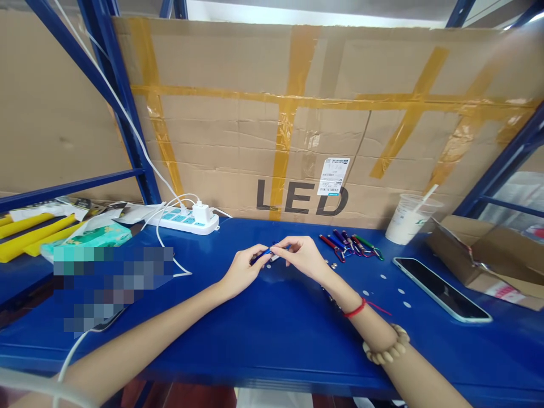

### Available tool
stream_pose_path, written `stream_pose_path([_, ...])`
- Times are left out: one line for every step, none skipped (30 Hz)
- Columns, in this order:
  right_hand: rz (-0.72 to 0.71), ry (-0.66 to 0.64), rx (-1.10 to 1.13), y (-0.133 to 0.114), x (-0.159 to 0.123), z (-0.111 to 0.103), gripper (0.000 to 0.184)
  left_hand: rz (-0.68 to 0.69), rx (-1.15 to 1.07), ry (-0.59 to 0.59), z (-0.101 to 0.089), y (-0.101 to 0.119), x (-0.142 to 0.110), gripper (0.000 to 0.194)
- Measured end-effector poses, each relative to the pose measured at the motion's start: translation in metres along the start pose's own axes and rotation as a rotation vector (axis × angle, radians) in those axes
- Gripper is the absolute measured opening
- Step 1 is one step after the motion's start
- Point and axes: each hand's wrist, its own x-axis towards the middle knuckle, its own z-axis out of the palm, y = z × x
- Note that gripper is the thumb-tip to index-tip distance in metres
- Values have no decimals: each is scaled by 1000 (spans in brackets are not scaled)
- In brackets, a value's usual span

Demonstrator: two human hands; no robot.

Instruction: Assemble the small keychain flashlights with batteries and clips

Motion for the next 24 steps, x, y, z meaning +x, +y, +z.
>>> stream_pose_path([0,15,-22,-2,-1,-1,75,-9,-15,-1,0,1,0,28])
stream_pose_path([2,36,-47,-5,-1,-2,70,-18,-26,1,-1,3,1,28])
stream_pose_path([7,61,-73,-9,-2,-5,66,-29,-35,7,-1,4,1,28])
stream_pose_path([18,87,-103,-13,-3,-8,61,-41,-41,16,-1,6,1,29])
stream_pose_path([38,123,-137,-17,-4,-12,58,-55,-46,28,-1,7,1,29])
stream_pose_path([69,163,-179,-20,-5,-16,55,-73,-53,42,-1,8,1,30])
stream_pose_path([105,205,-233,-23,-6,-21,53,-95,-64,57,-1,8,1,30])
stream_pose_path([144,260,-303,-25,-7,-25,51,-121,-78,70,0,8,2,31])
stream_pose_path([179,310,-390,-27,-7,-30,47,-148,-94,79,0,7,2,33])
stream_pose_path([216,345,-480,-28,-8,-34,43,-171,-111,87,1,6,3,34])
stream_pose_path([259,365,-566,-29,-8,-36,37,-192,-128,92,1,5,3,35])
stream_pose_path([305,363,-638,-30,-9,-38,31,-209,-147,92,1,3,4,37])
stream_pose_path([352,346,-692,-30,-9,-39,27,-224,-166,88,1,2,4,38])
stream_pose_path([395,321,-728,-30,-9,-40,23,-236,-186,83,1,1,5,39])
stream_pose_path([427,292,-748,-30,-9,-39,22,-245,-204,80,0,0,5,40])
stream_pose_path([444,266,-759,-31,-9,-38,21,-251,-220,76,0,0,5,41])
stream_pose_path([449,247,-764,-31,-9,-37,21,-256,-233,75,0,1,5,41])
stream_pose_path([447,231,-766,-31,-10,-36,21,-260,-245,75,-1,1,6,41])
stream_pose_path([441,221,-768,-32,-10,-35,21,-265,-253,77,-1,2,6,42])
stream_pose_path([436,213,-771,-32,-10,-34,21,-269,-259,78,-1,3,6,42])
stream_pose_path([433,210,-775,-32,-10,-34,21,-272,-263,80,-1,3,6,42])
stream_pose_path([434,207,-782,-32,-10,-34,21,-275,-265,81,-1,3,6,41])
stream_pose_path([437,205,-791,-32,-10,-34,21,-277,-265,83,-1,3,6,41])
stream_pose_path([438,206,-800,-32,-10,-34,20,-280,-263,82,-1,3,6,41])
